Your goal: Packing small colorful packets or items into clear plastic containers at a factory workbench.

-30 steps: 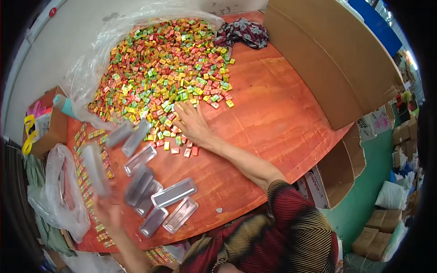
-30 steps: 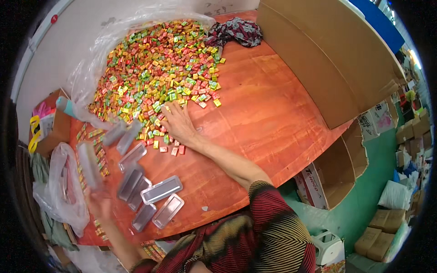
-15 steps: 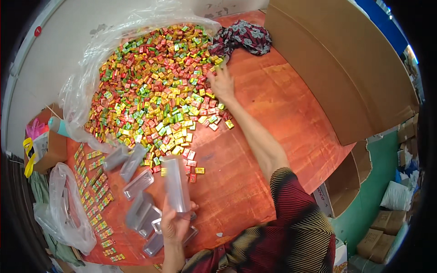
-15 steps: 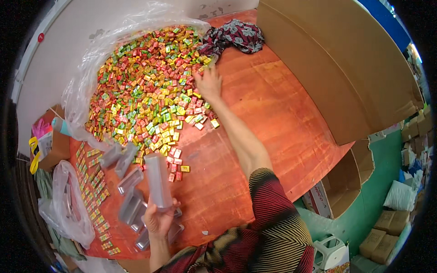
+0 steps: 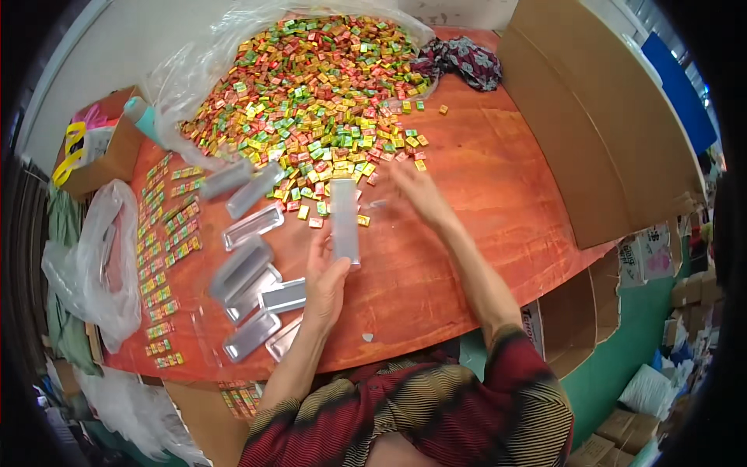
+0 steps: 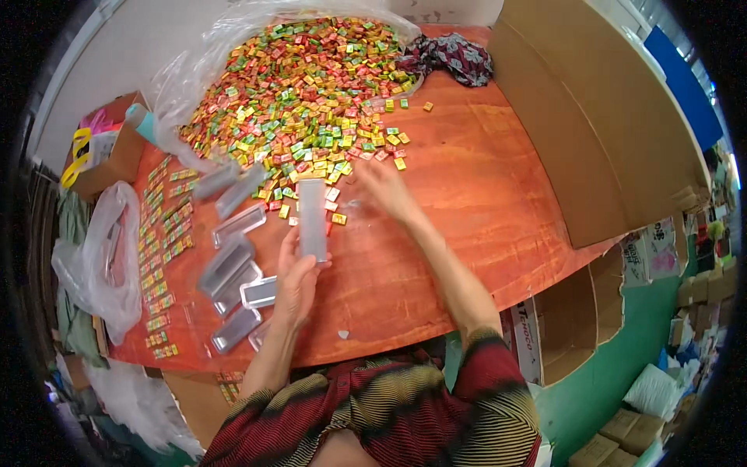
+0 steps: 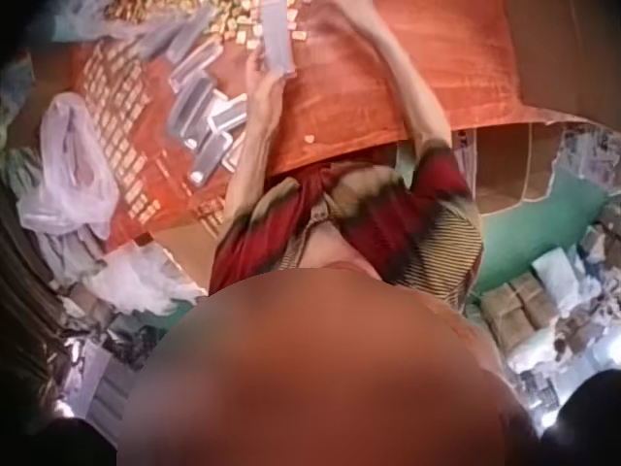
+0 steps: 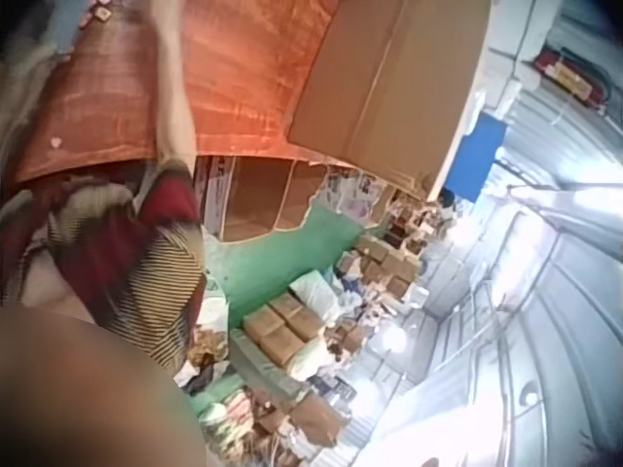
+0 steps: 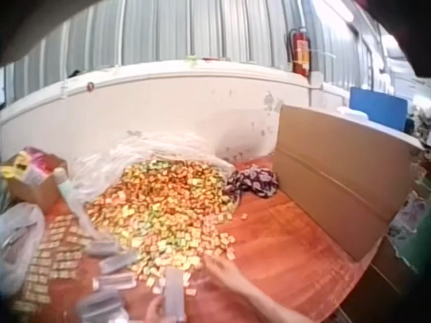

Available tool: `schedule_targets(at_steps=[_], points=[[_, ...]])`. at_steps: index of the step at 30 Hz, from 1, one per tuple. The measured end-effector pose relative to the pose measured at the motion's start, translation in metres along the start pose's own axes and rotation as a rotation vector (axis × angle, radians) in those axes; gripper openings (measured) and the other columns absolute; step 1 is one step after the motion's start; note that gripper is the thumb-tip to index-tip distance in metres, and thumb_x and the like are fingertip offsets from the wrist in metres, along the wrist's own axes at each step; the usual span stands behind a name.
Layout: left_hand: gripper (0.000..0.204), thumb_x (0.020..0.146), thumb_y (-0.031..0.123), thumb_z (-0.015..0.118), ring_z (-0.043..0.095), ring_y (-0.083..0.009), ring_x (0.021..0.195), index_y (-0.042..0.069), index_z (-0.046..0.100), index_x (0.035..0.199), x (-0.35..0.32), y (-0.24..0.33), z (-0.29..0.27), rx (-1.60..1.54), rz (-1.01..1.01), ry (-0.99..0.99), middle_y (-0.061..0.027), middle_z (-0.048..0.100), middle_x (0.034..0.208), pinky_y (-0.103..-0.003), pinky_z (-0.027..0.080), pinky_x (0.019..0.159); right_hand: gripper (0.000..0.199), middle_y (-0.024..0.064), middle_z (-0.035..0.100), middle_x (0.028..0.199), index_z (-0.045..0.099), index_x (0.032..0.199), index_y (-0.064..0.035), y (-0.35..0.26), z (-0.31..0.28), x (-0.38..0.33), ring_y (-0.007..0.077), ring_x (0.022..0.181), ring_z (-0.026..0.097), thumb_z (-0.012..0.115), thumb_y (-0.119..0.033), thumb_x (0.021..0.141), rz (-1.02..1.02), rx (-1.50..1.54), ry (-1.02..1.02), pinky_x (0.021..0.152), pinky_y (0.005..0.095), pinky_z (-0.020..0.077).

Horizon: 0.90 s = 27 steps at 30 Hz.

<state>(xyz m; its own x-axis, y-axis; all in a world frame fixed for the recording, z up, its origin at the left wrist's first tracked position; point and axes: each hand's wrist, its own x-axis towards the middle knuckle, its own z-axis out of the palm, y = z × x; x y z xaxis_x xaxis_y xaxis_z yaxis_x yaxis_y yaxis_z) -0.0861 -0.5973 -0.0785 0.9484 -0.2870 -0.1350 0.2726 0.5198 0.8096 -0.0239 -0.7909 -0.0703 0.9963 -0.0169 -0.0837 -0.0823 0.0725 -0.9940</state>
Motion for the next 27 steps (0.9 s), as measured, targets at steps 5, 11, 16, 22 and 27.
schedule_targets(at_steps=[5, 11, 16, 22, 27], points=[[0.053, 0.070, 0.006, 0.053, 0.042, -0.0159, 0.101, 0.007, 0.030, 0.118, -0.021, -0.013, 0.012, -0.052, -0.037, -0.190, -0.0065, 0.042, 0.111, -0.029, 0.036, 0.085, 0.048, 0.0086, 0.046, 0.111, 0.028, 0.123, -0.0026, 0.015, 0.051, -0.080, 0.0156, 0.097, 0.048, 0.047, -0.022, 0.083, -0.008, 0.197, -0.153, 0.084, 0.0277, 0.0379], [0.046, 0.076, 0.011, 0.052, 0.045, -0.0159, 0.101, 0.008, 0.032, 0.117, -0.032, -0.024, 0.006, -0.211, -0.195, -0.277, -0.0040, 0.044, 0.111, -0.032, 0.038, 0.085, 0.038, 0.0059, 0.048, 0.105, 0.036, 0.118, -0.0022, 0.032, 0.045, -0.103, 0.0120, 0.094, 0.047, 0.043, -0.019, 0.084, 0.014, 0.365, -0.102, 0.080, 0.0252, 0.0391], [0.049, 0.071, 0.011, 0.057, 0.049, -0.0153, 0.096, 0.009, 0.035, 0.115, -0.038, -0.027, 0.010, 0.019, -0.342, -0.230, -0.0020, 0.049, 0.103, -0.032, 0.041, 0.082, 0.027, 0.0027, 0.054, 0.092, 0.049, 0.106, -0.0008, 0.043, 0.033, -0.114, 0.0092, 0.083, 0.050, 0.040, -0.016, 0.086, 0.085, 0.106, -0.048, 0.071, 0.0221, 0.0415], [0.038, 0.069, 0.006, 0.057, 0.055, -0.0168, 0.080, 0.001, 0.041, 0.103, -0.037, -0.028, 0.027, 0.014, -0.101, -0.133, -0.0078, 0.054, 0.090, -0.029, 0.045, 0.071, 0.028, 0.0038, 0.053, 0.088, 0.044, 0.110, -0.0028, 0.022, 0.022, -0.134, 0.0110, 0.078, 0.051, 0.045, -0.013, 0.083, -0.089, 0.173, 0.059, 0.065, 0.0250, 0.0442], [0.030, 0.076, 0.014, 0.056, 0.054, -0.0190, 0.085, 0.003, 0.040, 0.097, -0.039, -0.041, 0.028, 0.206, -0.121, -0.001, -0.0103, 0.053, 0.093, -0.031, 0.044, 0.075, 0.034, 0.0074, 0.052, 0.091, 0.041, 0.111, -0.0014, 0.044, 0.021, -0.134, 0.0130, 0.079, 0.052, 0.049, -0.009, 0.079, -0.283, -0.033, -0.011, 0.064, 0.0252, 0.0449]])
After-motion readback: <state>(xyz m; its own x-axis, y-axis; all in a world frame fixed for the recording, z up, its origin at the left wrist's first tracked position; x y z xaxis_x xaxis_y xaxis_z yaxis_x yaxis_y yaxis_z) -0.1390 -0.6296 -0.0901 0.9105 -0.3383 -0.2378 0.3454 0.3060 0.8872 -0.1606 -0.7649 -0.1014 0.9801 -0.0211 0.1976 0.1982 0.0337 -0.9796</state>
